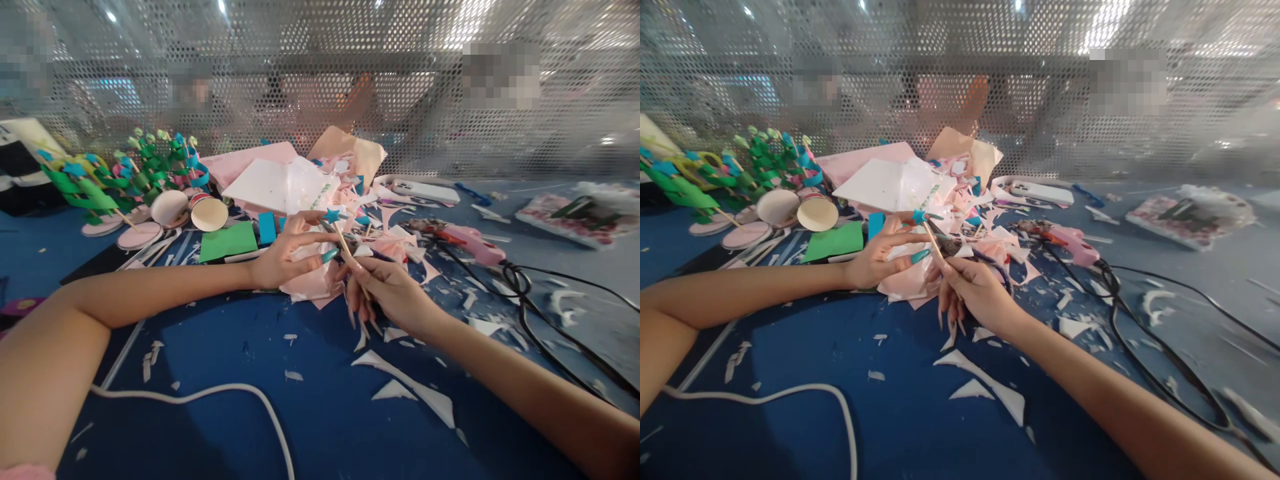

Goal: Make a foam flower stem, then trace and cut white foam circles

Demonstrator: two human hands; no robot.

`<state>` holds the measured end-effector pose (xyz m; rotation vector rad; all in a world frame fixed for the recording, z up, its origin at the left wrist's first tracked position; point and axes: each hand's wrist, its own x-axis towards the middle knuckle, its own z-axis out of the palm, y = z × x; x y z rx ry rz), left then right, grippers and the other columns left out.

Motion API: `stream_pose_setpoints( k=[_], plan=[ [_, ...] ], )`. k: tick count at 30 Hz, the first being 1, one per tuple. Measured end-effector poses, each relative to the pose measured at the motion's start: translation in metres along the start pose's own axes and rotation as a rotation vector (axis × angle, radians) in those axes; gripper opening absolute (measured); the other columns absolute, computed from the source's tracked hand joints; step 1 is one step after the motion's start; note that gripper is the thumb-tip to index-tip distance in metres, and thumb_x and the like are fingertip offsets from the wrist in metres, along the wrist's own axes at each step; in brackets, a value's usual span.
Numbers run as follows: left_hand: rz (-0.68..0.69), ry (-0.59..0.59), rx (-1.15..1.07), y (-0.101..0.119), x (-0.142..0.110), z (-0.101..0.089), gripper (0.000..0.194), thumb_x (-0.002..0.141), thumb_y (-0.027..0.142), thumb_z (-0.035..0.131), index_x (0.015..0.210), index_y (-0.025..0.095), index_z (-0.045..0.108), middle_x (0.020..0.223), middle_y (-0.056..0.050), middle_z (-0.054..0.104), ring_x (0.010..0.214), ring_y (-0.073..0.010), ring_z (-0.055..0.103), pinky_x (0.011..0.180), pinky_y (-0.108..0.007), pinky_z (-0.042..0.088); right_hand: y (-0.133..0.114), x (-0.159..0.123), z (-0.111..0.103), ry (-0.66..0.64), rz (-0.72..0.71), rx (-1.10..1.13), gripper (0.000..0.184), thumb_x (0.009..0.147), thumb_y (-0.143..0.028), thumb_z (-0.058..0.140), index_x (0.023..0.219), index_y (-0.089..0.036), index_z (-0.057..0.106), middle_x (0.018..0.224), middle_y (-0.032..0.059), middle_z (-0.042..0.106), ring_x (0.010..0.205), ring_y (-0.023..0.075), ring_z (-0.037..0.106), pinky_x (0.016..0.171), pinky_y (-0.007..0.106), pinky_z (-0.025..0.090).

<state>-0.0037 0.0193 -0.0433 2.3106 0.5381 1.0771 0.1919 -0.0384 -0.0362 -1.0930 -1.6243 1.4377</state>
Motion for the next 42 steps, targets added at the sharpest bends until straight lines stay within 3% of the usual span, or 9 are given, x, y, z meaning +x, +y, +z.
stream_pose_setpoints(
  k=[8,15,24,36,42],
  plan=[
    [-0.001,-0.005,-0.137,-0.0019,0.0014,-0.0002,0.039,0.079,0.051,0.052,0.107,0.027,0.067,0.129,-0.007,0.05,0.128,-0.028,0.034,0.111,-0.046,0.021,0.0007,0.0012,0.0002,-0.001,0.007,-0.033,0.046,0.075,-0.062,0.051,0.073,-0.016,0.051,0.044,-0.0024,0.058,0.03,0.0074,0.05,0.028,0.015,0.034],
    [-0.003,0.043,-0.066,-0.0055,0.0,0.0003,0.035,0.081,0.046,0.052,0.106,0.026,0.067,0.128,-0.008,0.052,0.123,-0.0268,0.039,0.107,-0.046,0.029,0.0004,0.0007,-0.0004,-0.02,0.008,-0.045,0.048,0.074,-0.063,0.052,0.078,-0.015,0.054,0.045,-0.003,0.057,0.031,0.0074,0.051,0.029,0.015,0.035],
    [0.057,0.027,0.009,-0.0041,-0.0023,-0.0014,0.04,0.083,0.047,0.048,0.11,0.023,0.065,0.122,-0.012,0.056,0.118,-0.0272,0.042,0.103,-0.05,0.029,0.0,0.0007,-0.0008,-0.032,0.008,-0.06,0.05,0.074,-0.064,0.05,0.082,-0.014,0.055,0.046,-0.0029,0.057,0.031,0.0072,0.051,0.03,0.015,0.036],
    [0.018,0.066,-0.006,-0.0039,-0.0012,0.001,0.034,0.081,0.042,0.051,0.105,0.023,0.068,0.122,-0.012,0.055,0.116,-0.0266,0.044,0.103,-0.048,0.03,-0.0019,-0.0002,-0.0005,-0.021,0.003,-0.043,0.046,0.075,-0.061,0.052,0.079,-0.016,0.054,0.046,-0.0028,0.058,0.031,0.0077,0.051,0.03,0.016,0.037],
    [-0.016,0.076,-0.108,0.0021,0.0011,-0.0004,0.029,0.079,0.039,0.056,0.102,0.027,0.068,0.126,-0.006,0.056,0.12,-0.0245,0.044,0.106,-0.045,0.029,-0.0003,-0.0003,-0.0009,0.025,0.005,0.075,0.045,0.073,-0.06,0.056,0.079,-0.016,0.055,0.045,-0.0034,0.057,0.03,0.0076,0.049,0.029,0.016,0.036]
  ],
)
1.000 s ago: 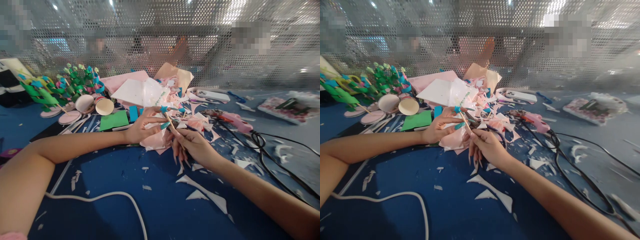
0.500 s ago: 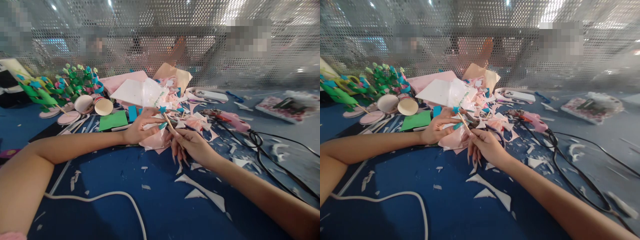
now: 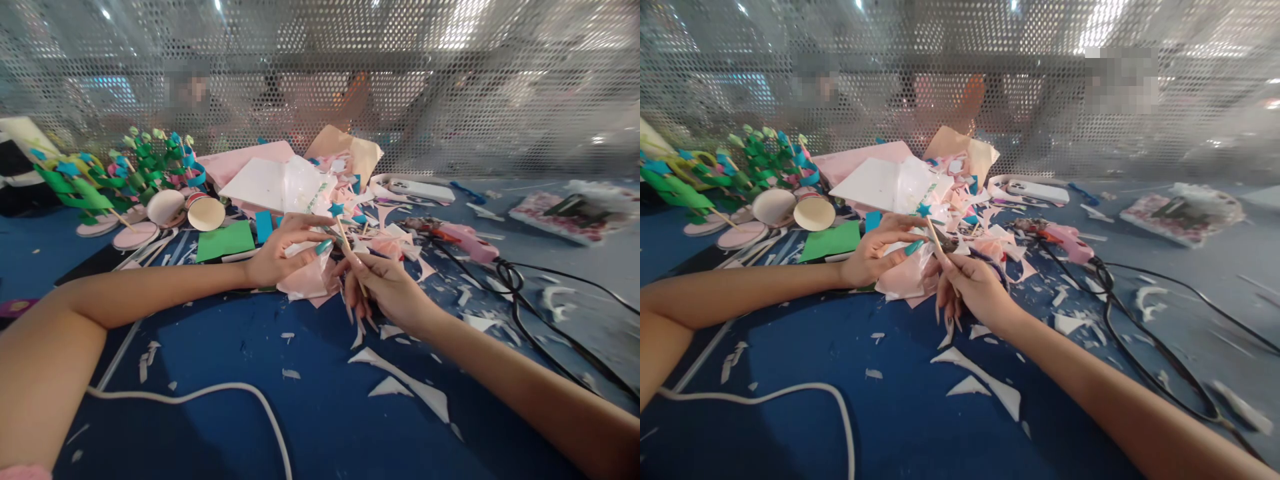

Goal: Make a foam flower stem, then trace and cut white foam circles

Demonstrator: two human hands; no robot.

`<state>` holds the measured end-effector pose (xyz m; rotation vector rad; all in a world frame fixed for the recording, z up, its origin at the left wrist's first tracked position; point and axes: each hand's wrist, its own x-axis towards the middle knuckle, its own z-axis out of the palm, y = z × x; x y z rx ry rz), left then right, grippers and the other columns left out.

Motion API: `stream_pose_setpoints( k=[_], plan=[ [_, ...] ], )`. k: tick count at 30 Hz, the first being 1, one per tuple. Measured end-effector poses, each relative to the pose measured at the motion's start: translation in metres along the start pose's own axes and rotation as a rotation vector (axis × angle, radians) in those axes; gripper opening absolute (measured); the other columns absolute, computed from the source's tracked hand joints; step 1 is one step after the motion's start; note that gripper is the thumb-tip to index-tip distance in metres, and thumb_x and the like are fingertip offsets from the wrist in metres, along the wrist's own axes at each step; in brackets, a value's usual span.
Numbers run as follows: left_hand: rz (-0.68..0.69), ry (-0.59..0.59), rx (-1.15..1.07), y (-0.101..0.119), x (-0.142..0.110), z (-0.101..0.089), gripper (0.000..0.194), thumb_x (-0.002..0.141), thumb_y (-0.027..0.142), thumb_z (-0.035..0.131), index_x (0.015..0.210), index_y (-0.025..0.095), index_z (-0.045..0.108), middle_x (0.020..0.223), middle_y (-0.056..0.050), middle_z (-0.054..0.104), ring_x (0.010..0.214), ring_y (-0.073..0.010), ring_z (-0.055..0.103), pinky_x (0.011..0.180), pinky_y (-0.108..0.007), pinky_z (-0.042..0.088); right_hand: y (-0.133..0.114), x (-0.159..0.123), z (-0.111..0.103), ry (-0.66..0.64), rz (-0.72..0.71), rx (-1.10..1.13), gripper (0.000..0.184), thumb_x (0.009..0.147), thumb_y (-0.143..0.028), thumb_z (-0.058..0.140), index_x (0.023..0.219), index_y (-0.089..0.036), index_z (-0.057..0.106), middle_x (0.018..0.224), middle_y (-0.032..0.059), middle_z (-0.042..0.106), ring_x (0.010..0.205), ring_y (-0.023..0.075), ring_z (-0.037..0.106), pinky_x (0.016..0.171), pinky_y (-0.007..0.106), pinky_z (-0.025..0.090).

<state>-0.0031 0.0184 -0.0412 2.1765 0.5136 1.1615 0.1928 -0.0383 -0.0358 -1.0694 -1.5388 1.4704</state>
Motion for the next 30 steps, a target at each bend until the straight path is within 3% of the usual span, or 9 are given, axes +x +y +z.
stream_pose_setpoints(
  k=[4,8,10,16,30],
  plan=[
    [-0.113,0.07,-0.262,-0.007,0.003,0.003,0.026,0.078,0.039,0.059,0.097,0.025,0.069,0.12,-0.006,0.061,0.119,-0.0223,0.049,0.103,-0.04,0.034,0.002,0.002,-0.001,0.064,-0.009,0.142,0.04,0.074,-0.056,0.058,0.078,-0.016,0.053,0.043,-0.005,0.054,0.029,0.0077,0.046,0.029,0.018,0.037],
    [-0.363,0.198,-0.545,-0.019,0.008,0.007,0.027,0.07,0.039,0.067,0.087,0.02,0.072,0.097,-0.006,0.071,0.097,-0.0201,0.063,0.092,-0.037,0.044,0.0,0.002,-0.001,0.114,0.007,0.222,0.039,0.074,-0.054,0.059,0.078,-0.017,0.051,0.042,-0.0058,0.052,0.028,0.0078,0.044,0.026,0.018,0.033],
    [-0.424,0.256,-0.62,-0.022,0.011,0.008,0.024,0.066,0.037,0.069,0.079,0.018,0.072,0.088,-0.005,0.073,0.09,-0.0193,0.065,0.091,-0.037,0.045,-0.001,0.002,-0.001,0.132,0.023,0.24,0.038,0.074,-0.054,0.059,0.078,-0.017,0.051,0.042,-0.0057,0.052,0.028,0.0077,0.043,0.025,0.018,0.032],
    [-0.454,0.293,-0.761,-0.019,0.012,0.007,0.012,0.064,0.029,0.069,0.066,0.017,0.07,0.082,-0.004,0.073,0.086,-0.0191,0.067,0.092,-0.038,0.044,-0.002,0.002,-0.001,0.144,0.036,0.262,0.038,0.073,-0.054,0.06,0.077,-0.018,0.05,0.043,-0.0049,0.053,0.027,0.0082,0.043,0.025,0.018,0.031],
    [-0.487,0.337,-0.851,-0.024,0.011,0.003,0.013,0.064,0.029,0.065,0.061,0.017,0.064,0.078,-0.002,0.073,0.083,-0.018,0.067,0.089,-0.037,0.046,-0.002,0.002,0.0,0.122,0.046,0.231,0.037,0.074,-0.053,0.059,0.077,-0.017,0.05,0.043,-0.004,0.052,0.03,0.0093,0.046,0.028,0.019,0.033]
  ],
)
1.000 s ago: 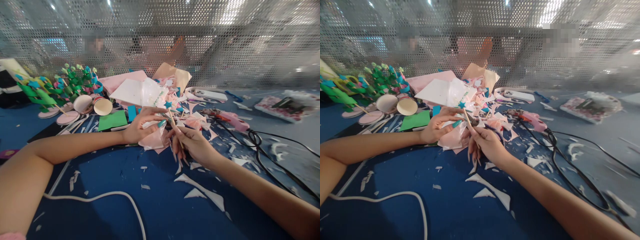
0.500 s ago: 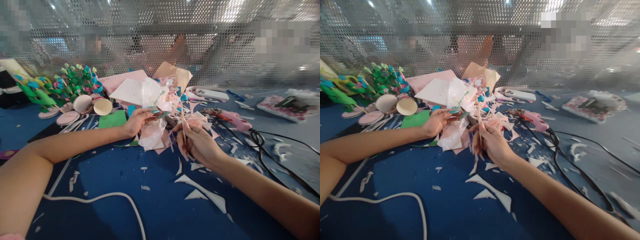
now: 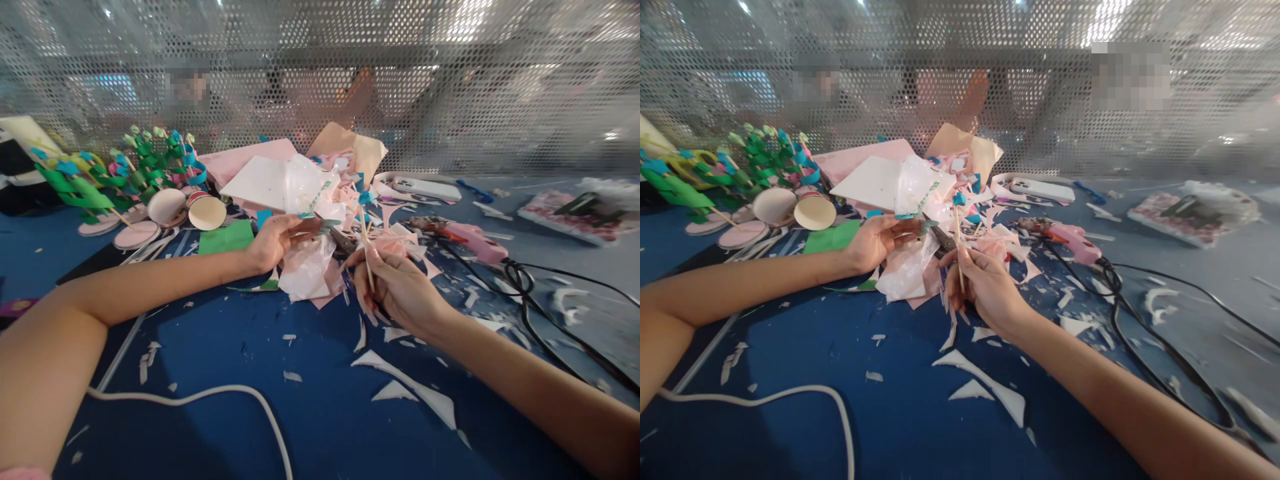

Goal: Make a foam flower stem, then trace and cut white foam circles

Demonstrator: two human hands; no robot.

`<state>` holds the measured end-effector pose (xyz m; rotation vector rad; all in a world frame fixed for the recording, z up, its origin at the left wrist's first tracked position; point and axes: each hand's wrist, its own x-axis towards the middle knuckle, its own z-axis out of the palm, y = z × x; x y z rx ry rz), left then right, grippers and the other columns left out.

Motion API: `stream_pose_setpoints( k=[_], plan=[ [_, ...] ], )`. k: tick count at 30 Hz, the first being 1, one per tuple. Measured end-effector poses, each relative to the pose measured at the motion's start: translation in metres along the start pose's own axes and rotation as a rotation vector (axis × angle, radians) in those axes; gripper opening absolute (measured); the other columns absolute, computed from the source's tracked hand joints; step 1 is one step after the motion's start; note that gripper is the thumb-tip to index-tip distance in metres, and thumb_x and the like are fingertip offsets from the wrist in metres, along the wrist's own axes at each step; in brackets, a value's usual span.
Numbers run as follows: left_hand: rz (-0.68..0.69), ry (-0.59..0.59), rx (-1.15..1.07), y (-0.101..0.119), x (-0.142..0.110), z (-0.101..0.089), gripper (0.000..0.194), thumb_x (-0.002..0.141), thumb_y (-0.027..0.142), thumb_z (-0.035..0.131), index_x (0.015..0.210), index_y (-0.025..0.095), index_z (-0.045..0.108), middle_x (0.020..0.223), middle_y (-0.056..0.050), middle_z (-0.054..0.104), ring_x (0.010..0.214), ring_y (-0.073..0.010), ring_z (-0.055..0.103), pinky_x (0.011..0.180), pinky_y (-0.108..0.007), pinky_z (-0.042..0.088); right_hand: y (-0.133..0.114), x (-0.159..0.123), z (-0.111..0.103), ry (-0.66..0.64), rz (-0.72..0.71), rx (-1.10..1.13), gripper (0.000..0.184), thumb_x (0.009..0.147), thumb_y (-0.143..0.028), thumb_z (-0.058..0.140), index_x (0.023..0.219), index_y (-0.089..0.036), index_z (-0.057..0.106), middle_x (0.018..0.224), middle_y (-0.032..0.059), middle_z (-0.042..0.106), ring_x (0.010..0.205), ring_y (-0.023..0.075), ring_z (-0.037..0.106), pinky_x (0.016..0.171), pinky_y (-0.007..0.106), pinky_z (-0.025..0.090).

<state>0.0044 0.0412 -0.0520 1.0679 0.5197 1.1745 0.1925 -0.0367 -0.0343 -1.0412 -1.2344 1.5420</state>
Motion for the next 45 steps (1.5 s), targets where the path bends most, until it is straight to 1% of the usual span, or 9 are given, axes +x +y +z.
stream_pose_setpoints(
  k=[5,10,17,22,26,30,33,36,45],
  plan=[
    [-0.005,0.01,0.011,-0.001,0.001,-0.002,0.017,0.062,0.033,0.068,0.064,0.017,0.065,0.08,-0.003,0.072,0.085,-0.0187,0.066,0.091,-0.037,0.046,-0.001,-0.001,0.0,-0.006,0.002,-0.018,0.037,0.075,-0.054,0.057,0.076,-0.017,0.05,0.044,-0.0039,0.052,0.03,0.0094,0.045,0.028,0.02,0.032],
    [0.021,-0.016,0.09,-0.001,0.001,-0.002,0.022,0.06,0.031,0.07,0.076,0.016,0.071,0.081,-0.003,0.072,0.082,-0.0176,0.066,0.091,-0.036,0.046,0.0,-0.001,0.0,-0.005,0.0,-0.022,0.037,0.076,-0.054,0.056,0.076,-0.018,0.05,0.044,-0.004,0.052,0.03,0.0096,0.046,0.028,0.02,0.033],
    [0.013,-0.003,0.083,0.001,-0.001,0.003,0.018,0.058,0.027,0.071,0.074,0.018,0.071,0.074,-0.002,0.071,0.074,-0.0139,0.065,0.088,-0.034,0.046,0.002,0.0,-0.001,-0.005,-0.005,0.003,0.036,0.076,-0.052,0.058,0.076,-0.017,0.051,0.043,-0.0041,0.053,0.03,0.0094,0.046,0.027,0.019,0.033],
    [0.092,-0.116,0.113,0.005,-0.006,0.006,0.021,0.06,0.03,0.068,0.077,0.017,0.068,0.085,-0.002,0.068,0.08,-0.0138,0.061,0.082,-0.03,0.046,0.001,-0.001,-0.001,-0.007,-0.004,0.007,0.036,0.075,-0.052,0.059,0.075,-0.017,0.05,0.043,-0.0039,0.053,0.03,0.0091,0.047,0.028,0.018,0.033],
    [0.052,-0.186,0.041,0.007,-0.006,0.003,0.02,0.065,0.036,0.06,0.068,0.016,0.063,0.071,-0.002,0.061,0.066,-0.0109,0.055,0.065,-0.024,0.045,0.001,-0.001,-0.001,-0.006,0.003,0.009,0.037,0.075,-0.053,0.059,0.076,-0.017,0.051,0.043,-0.0038,0.053,0.031,0.009,0.048,0.029,0.017,0.034],
    [-0.018,-0.175,-0.036,0.012,-0.003,0.003,0.035,0.08,0.039,0.045,0.054,0.016,0.052,0.053,0.0,0.043,0.053,-0.0086,0.043,0.054,-0.021,0.04,0.001,0.0,-0.002,-0.012,0.005,-0.002,0.036,0.075,-0.053,0.059,0.076,-0.017,0.051,0.043,-0.0038,0.053,0.031,0.0094,0.048,0.029,0.018,0.035],
    [-0.077,-0.134,-0.064,0.016,-0.004,0.008,0.046,0.089,0.027,0.027,0.048,0.016,0.044,0.048,0.001,0.032,0.047,-0.0081,0.033,0.05,-0.02,0.036,0.002,0.001,-0.001,-0.017,-0.004,-0.011,0.038,0.074,-0.054,0.059,0.076,-0.017,0.051,0.043,-0.0037,0.053,0.031,0.0097,0.048,0.029,0.018,0.035],
    [-0.097,-0.09,-0.08,0.019,-0.005,0.013,0.053,0.091,0.018,0.014,0.044,0.016,0.039,0.045,0.002,0.025,0.044,-0.0087,0.027,0.047,-0.019,0.031,0.003,0.0,-0.001,-0.015,-0.018,-0.027,0.04,0.073,-0.056,0.059,0.076,-0.017,0.052,0.043,-0.0036,0.053,0.032,0.0094,0.048,0.03,0.018,0.035],
    [-0.117,-0.046,-0.053,0.018,-0.005,0.012,0.047,0.088,0.013,0.029,0.041,0.016,0.035,0.045,0.003,0.021,0.045,-0.0086,0.024,0.046,-0.02,0.028,0.004,-0.001,0.0,-0.054,-0.028,-0.084,0.042,0.07,-0.058,0.062,0.074,-0.017,0.052,0.043,-0.0045,0.054,0.031,0.0082,0.048,0.03,0.018,0.037]
  ],
)
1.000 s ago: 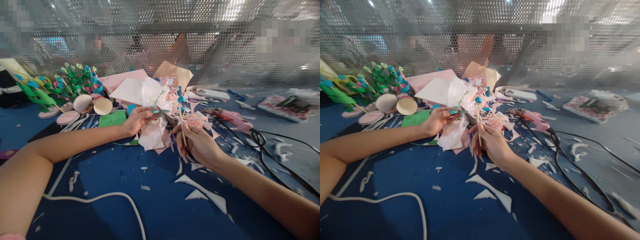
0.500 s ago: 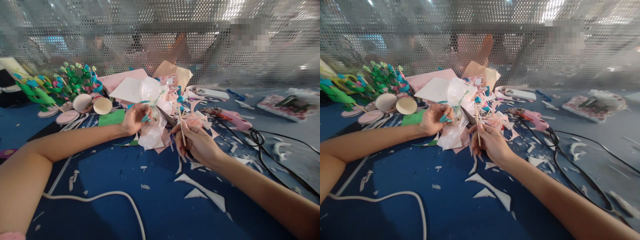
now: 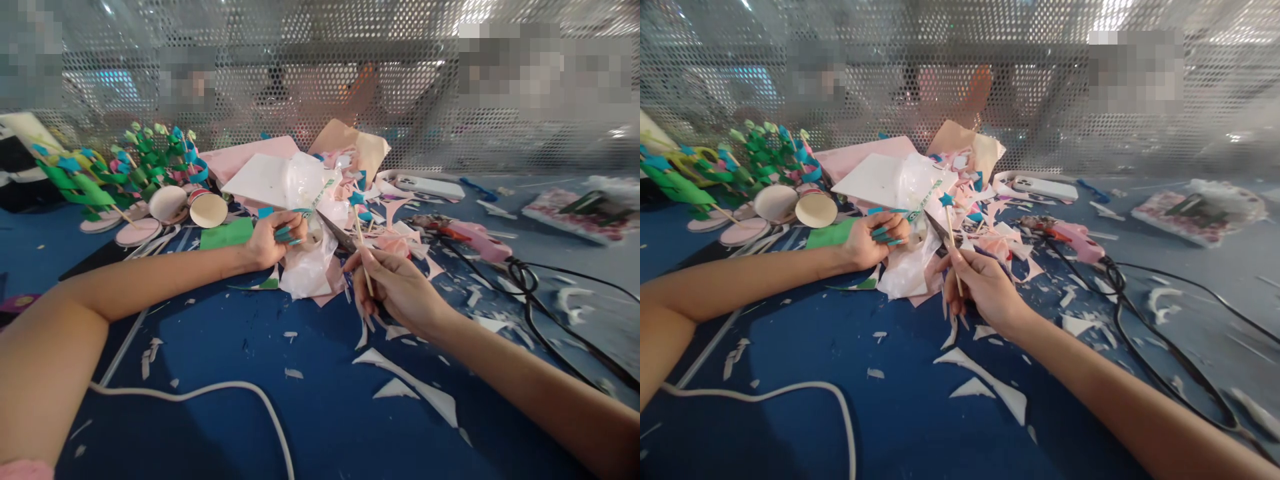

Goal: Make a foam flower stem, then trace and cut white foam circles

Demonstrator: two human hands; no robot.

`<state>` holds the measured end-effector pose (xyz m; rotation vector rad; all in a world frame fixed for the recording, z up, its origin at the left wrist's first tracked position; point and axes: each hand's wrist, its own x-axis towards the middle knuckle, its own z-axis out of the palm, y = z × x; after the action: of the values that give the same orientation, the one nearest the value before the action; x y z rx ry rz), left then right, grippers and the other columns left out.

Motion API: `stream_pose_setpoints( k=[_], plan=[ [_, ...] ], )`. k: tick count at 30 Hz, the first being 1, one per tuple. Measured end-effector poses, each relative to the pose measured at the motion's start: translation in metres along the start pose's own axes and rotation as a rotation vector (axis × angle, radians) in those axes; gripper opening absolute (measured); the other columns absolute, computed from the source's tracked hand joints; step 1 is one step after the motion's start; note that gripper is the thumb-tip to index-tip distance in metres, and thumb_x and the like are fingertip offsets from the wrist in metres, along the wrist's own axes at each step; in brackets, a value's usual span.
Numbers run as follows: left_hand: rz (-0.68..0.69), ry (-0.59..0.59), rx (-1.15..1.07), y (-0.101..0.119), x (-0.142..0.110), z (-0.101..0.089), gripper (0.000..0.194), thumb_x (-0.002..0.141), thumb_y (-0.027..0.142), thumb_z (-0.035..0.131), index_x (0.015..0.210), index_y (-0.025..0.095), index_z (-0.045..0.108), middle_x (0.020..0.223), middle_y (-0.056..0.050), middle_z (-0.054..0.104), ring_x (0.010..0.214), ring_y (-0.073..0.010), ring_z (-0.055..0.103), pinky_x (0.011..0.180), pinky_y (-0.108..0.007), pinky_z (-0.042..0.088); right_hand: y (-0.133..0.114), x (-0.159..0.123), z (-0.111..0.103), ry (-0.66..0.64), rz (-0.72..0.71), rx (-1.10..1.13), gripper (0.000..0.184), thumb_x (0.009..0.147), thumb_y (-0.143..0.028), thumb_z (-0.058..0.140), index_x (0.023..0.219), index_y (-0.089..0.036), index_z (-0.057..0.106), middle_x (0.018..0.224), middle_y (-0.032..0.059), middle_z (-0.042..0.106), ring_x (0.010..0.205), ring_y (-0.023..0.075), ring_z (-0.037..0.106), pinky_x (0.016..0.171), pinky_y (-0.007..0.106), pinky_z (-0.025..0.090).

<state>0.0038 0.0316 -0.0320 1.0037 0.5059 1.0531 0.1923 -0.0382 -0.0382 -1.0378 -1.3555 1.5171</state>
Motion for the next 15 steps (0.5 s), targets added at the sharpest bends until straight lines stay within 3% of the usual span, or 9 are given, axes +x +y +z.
stream_pose_setpoints(
  k=[8,12,15],
  plan=[
    [-0.008,0.018,-0.022,-0.0001,0.0011,0.001,0.049,0.087,0.011,0.022,0.039,0.016,0.033,0.044,0.002,0.02,0.043,-0.009,0.023,0.045,-0.021,0.026,-0.0021,-0.0003,0.0011,-0.013,0.017,-0.099,0.043,0.07,-0.059,0.06,0.071,-0.017,0.051,0.042,-0.005,0.054,0.029,0.0071,0.046,0.029,0.017,0.035],
    [0.033,0.003,0.013,-0.0026,0.0021,-0.0018,0.04,0.081,0.014,0.036,0.041,0.017,0.033,0.044,0.003,0.022,0.043,-0.0075,0.024,0.046,-0.021,0.027,-0.0044,-0.0012,0.002,-0.015,0.034,-0.134,0.046,0.068,-0.062,0.06,0.071,-0.017,0.051,0.04,-0.0057,0.053,0.027,0.0061,0.045,0.026,0.015,0.03],
    [0.058,-0.012,0.032,-0.0037,0.0018,-0.0029,0.026,0.067,0.014,0.052,0.046,0.016,0.036,0.046,0.005,0.028,0.044,-0.0052,0.028,0.046,-0.019,0.027,-0.0055,-0.0017,0.0029,-0.022,0.037,-0.145,0.047,0.067,-0.063,0.059,0.07,-0.017,0.051,0.04,-0.006,0.053,0.027,0.0058,0.045,0.027,0.015,0.029]
  ],
)
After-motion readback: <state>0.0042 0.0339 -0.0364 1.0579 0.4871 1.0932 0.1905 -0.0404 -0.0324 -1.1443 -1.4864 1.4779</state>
